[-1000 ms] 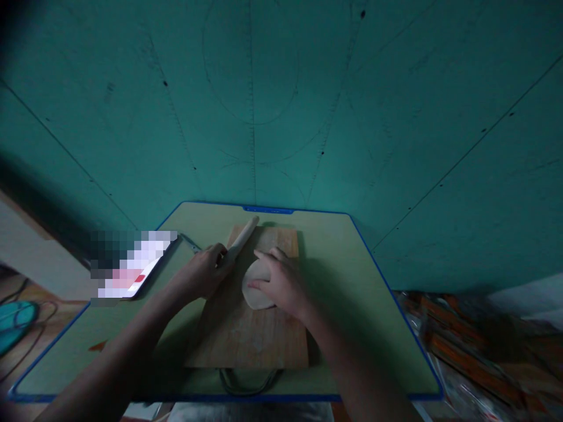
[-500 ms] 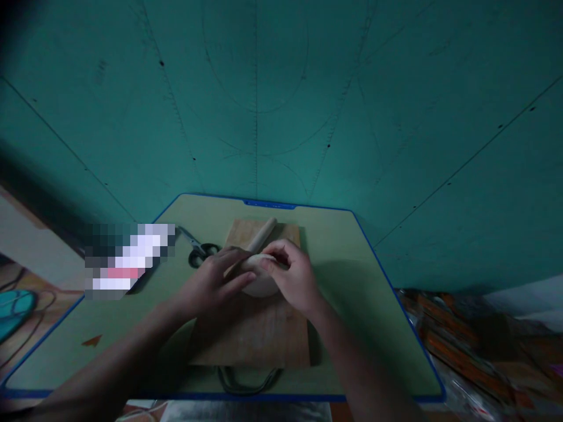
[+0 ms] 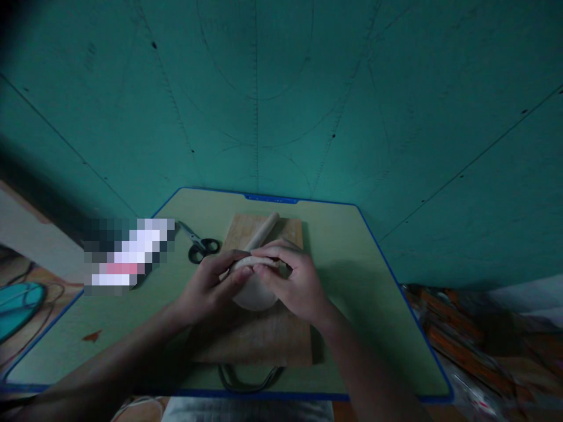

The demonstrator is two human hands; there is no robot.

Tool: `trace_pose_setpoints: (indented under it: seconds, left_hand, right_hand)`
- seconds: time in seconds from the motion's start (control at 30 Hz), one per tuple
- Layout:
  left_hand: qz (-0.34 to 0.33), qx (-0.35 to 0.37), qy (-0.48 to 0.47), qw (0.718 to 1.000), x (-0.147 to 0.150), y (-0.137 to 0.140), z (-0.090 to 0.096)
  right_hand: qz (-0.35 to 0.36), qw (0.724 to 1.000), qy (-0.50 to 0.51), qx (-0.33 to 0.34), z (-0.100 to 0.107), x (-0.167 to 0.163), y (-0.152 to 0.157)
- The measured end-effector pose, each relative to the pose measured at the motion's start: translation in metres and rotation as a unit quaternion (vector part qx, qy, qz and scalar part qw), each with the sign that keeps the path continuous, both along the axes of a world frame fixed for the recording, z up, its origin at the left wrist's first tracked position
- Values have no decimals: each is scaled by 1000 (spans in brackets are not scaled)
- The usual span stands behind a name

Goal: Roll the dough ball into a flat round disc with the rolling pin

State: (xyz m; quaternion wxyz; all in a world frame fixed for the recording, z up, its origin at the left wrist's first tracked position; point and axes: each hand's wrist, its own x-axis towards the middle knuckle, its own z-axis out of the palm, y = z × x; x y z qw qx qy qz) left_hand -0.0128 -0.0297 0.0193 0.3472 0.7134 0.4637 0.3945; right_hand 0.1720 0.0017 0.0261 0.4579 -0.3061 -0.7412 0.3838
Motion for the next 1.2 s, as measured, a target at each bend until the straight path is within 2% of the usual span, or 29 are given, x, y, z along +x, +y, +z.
trace_pose_setpoints:
  seconds: [0.37, 0.47, 0.6, 0.8, 0.9, 1.2]
  left_hand:
    - [-3, -22, -43, 999, 0, 0, -1]
    - [4, -11, -20, 1000, 1, 0, -1]
    - [6, 11, 36, 999, 1, -2, -1]
    - [11, 27, 34, 999, 1, -1, -4]
    - [27, 24, 25, 999, 2, 1, -6]
    - [37, -75, -45, 996, 3, 3, 1]
  right_hand:
    - [-5, 1000, -1, -23, -4, 1, 0]
    - [-27, 999, -5, -43, -6, 0, -1]
    - [-25, 999, -12, -31, -7, -1, 0]
    - [-26, 999, -16, -44, -8, -2, 4]
    - [-40, 998, -26, -31, -10, -2, 6]
    - [-46, 989, -123, 63, -9, -7, -4]
